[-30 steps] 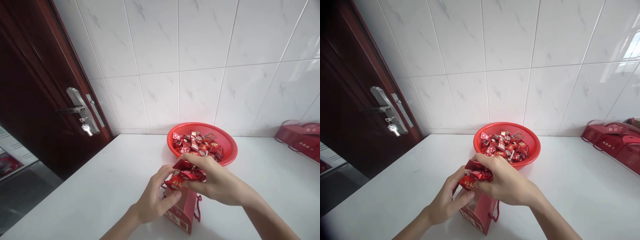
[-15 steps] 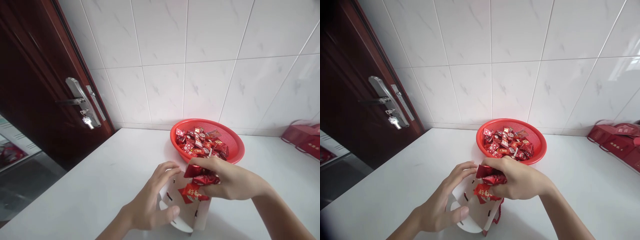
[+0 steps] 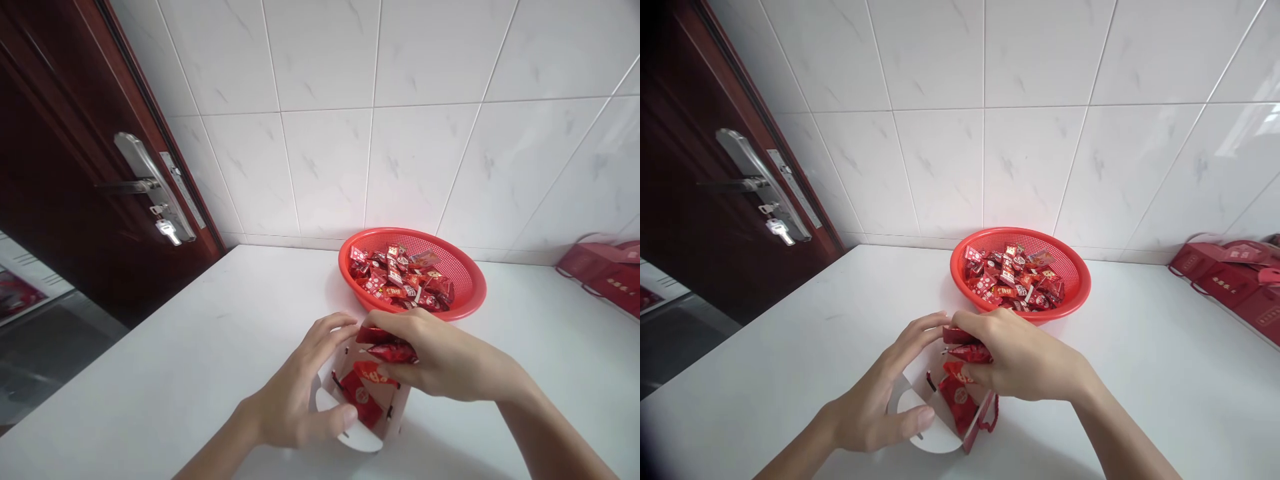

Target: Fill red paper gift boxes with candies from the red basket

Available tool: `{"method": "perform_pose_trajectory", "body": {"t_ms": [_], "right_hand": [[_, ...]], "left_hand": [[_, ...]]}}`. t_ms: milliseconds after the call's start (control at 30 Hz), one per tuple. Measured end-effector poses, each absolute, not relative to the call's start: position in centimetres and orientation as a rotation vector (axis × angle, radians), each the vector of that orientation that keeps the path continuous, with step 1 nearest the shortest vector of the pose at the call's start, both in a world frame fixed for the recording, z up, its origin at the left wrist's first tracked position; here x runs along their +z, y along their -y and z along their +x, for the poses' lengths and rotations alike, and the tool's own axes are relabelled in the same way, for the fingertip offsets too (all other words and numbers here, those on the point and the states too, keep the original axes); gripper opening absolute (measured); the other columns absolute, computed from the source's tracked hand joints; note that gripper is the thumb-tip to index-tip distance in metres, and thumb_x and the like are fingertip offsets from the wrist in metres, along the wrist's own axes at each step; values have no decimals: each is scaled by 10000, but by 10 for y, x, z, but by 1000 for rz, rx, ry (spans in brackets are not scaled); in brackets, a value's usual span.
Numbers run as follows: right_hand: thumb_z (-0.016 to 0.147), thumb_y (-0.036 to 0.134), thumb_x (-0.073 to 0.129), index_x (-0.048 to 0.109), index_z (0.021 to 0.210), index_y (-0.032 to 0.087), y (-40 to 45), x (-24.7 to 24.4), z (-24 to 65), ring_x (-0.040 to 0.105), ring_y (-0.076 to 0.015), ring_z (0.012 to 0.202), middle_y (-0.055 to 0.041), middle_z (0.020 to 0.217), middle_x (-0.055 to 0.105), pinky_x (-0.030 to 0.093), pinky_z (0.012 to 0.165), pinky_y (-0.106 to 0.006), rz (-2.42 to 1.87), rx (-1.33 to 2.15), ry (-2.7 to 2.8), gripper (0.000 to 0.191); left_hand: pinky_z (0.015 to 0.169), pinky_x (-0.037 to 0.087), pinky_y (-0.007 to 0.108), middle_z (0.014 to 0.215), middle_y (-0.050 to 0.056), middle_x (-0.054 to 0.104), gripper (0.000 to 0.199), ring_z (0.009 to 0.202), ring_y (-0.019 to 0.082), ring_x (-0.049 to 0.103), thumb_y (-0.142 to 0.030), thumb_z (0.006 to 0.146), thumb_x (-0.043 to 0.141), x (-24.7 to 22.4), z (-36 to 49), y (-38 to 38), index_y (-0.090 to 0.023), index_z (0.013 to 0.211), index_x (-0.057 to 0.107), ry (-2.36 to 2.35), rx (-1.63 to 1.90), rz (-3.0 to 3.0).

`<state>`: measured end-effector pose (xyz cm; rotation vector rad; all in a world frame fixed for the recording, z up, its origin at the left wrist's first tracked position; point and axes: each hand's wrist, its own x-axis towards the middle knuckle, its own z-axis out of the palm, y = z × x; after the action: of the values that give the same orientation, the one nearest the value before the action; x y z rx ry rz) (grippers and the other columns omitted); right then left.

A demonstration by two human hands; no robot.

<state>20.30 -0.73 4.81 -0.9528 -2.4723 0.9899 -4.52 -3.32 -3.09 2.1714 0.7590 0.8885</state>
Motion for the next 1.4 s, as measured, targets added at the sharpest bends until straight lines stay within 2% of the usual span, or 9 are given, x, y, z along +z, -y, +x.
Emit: {"method": "perform_pose_trajectory", "body": {"t_ms": [233, 367, 533, 767, 967, 1133, 1300, 1400], "right_hand": [[899, 180, 585, 552, 935, 210, 9, 47, 201, 565, -130, 621, -7, 810, 665, 384, 509, -237, -999, 981, 2406, 58], [906, 208, 592, 505, 915, 218, 9, 43, 196, 520, -118, 614, 20, 776, 628, 400, 514, -229, -1045, 1020, 2263, 88], [893, 287, 660, 502, 879, 211, 12, 41, 187, 538, -129, 657, 19, 778, 629, 397, 536, -245, -1060, 1092, 2231, 175], [914, 288, 603, 430, 803, 228, 13, 43, 186, 411, -106, 552, 63, 649, 500, 293, 476, -246, -1195, 887, 2249, 215], [975, 398, 549, 378, 820, 239, 12, 42, 185, 469, -120, 548, 42, 671, 591, 269, 473, -263, -1175, 894, 2244, 280], [935, 280, 583, 442, 857, 227, 9, 43, 189, 475, -115, 563, 39, 709, 607, 302, 491, -254, -1210, 893, 2262, 169], [882, 279, 690, 498, 835, 210, 7, 46, 192, 453, -101, 551, 57, 662, 539, 303, 507, -245, -1144, 1007, 2357, 209], [891, 292, 690, 529, 875, 204, 7, 46, 190, 492, -115, 567, 34, 701, 589, 289, 500, -250, -1213, 962, 2359, 184]], "left_hand": [[1219, 341, 553, 1601, 121, 349, 779, 1480, 372, 348, -390, 875, 676, -26, -43, 33, -321, 1573, 338, -763, 878, 2184], [1210, 358, 560, 1631, 134, 315, 865, 1490, 386, 342, -392, 884, 680, -33, -44, 34, -314, 1610, 217, -795, 889, 2132], [1230, 301, 605, 1688, 133, 223, 998, 1542, 414, 249, -381, 898, 702, -43, -48, 36, -345, 1644, 40, -813, 929, 2160], [1221, 294, 622, 1667, 129, 260, 986, 1530, 402, 276, -399, 910, 690, -44, -46, 34, -362, 1645, 34, -769, 943, 2145], [1221, 302, 593, 1628, 95, 322, 951, 1507, 358, 328, -441, 920, 672, -41, -44, 36, -418, 1629, 39, -758, 941, 2121], [1224, 295, 589, 1654, 88, 288, 943, 1531, 363, 281, -447, 923, 668, -43, -45, 35, -429, 1629, 43, -769, 946, 2133], [1218, 306, 592, 1662, 101, 281, 949, 1533, 371, 278, -427, 923, 669, -43, -44, 34, -400, 1635, 44, -750, 955, 2145], [1221, 299, 595, 1660, 98, 285, 939, 1532, 369, 283, -411, 924, 663, -42, -43, 35, -399, 1636, 51, -749, 963, 2151]]}}
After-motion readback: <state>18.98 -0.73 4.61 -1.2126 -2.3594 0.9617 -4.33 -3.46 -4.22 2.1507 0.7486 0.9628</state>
